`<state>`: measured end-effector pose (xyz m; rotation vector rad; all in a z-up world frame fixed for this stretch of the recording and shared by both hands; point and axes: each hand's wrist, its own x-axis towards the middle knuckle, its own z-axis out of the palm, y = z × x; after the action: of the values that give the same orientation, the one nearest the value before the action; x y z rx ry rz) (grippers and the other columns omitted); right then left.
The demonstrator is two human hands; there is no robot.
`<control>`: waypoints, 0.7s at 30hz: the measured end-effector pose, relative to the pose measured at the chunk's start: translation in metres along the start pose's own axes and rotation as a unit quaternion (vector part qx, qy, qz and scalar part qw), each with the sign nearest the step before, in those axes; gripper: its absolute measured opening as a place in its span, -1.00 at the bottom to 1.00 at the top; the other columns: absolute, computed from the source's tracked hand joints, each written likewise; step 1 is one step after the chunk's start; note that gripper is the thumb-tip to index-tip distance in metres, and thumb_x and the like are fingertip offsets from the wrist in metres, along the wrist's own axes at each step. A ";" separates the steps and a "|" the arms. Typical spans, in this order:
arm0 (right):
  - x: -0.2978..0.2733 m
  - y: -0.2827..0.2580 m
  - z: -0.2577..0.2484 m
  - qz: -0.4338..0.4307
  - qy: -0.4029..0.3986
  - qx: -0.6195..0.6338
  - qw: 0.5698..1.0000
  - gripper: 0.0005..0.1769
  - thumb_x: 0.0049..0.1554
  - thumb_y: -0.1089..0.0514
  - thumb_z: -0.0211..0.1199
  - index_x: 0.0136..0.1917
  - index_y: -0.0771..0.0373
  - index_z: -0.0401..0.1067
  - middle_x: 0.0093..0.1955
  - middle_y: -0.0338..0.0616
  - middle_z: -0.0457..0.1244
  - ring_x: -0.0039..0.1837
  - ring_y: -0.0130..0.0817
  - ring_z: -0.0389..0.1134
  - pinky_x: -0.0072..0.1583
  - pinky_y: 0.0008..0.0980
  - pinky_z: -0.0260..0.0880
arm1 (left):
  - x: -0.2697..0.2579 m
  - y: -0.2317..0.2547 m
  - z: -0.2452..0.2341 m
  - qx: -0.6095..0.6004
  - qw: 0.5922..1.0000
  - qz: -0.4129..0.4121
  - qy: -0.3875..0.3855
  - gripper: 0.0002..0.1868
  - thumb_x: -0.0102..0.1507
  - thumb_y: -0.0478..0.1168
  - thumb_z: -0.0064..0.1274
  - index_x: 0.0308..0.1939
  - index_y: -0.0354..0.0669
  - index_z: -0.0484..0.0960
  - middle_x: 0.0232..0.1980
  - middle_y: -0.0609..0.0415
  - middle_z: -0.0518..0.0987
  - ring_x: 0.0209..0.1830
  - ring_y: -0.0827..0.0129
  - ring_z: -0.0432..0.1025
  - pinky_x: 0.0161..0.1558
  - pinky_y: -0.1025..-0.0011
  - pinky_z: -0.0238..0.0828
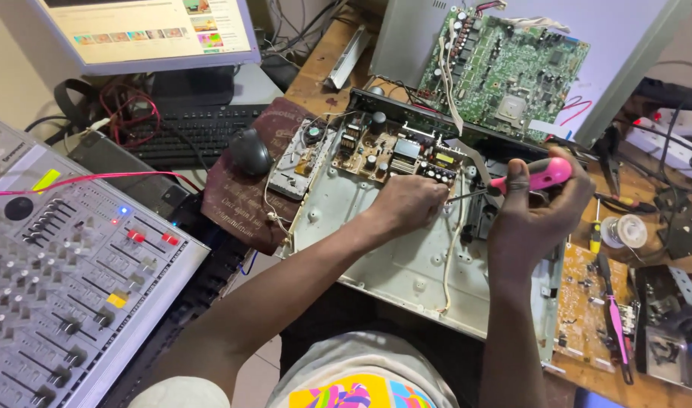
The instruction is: The person uses a screwdriver to work on the internal components of an open electronic device. They then use a multimeter to test connections on a circuit board before placing the board back into the device casing.
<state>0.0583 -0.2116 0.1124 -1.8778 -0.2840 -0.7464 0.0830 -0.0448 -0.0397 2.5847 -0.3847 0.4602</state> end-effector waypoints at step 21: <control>0.000 -0.006 -0.001 -0.040 -0.002 0.020 0.999 -0.63 0.37 0.40 0.46 0.33 0.31 0.36 0.21 0.01 0.22 0.11 -0.18 0.28 0.22 -0.19 0.32 | 0.001 0.000 0.005 0.009 1.000 -0.011 -0.013 -0.69 0.50 -0.23 -0.06 -0.37 -0.03 0.57 -0.56 0.21 0.46 -0.69 0.47 0.29 -0.70 0.47 0.24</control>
<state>0.0548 -0.2103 0.1172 -1.8381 -0.3758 -0.7856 0.0856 -0.0475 -0.0435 2.6121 -0.3614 0.4232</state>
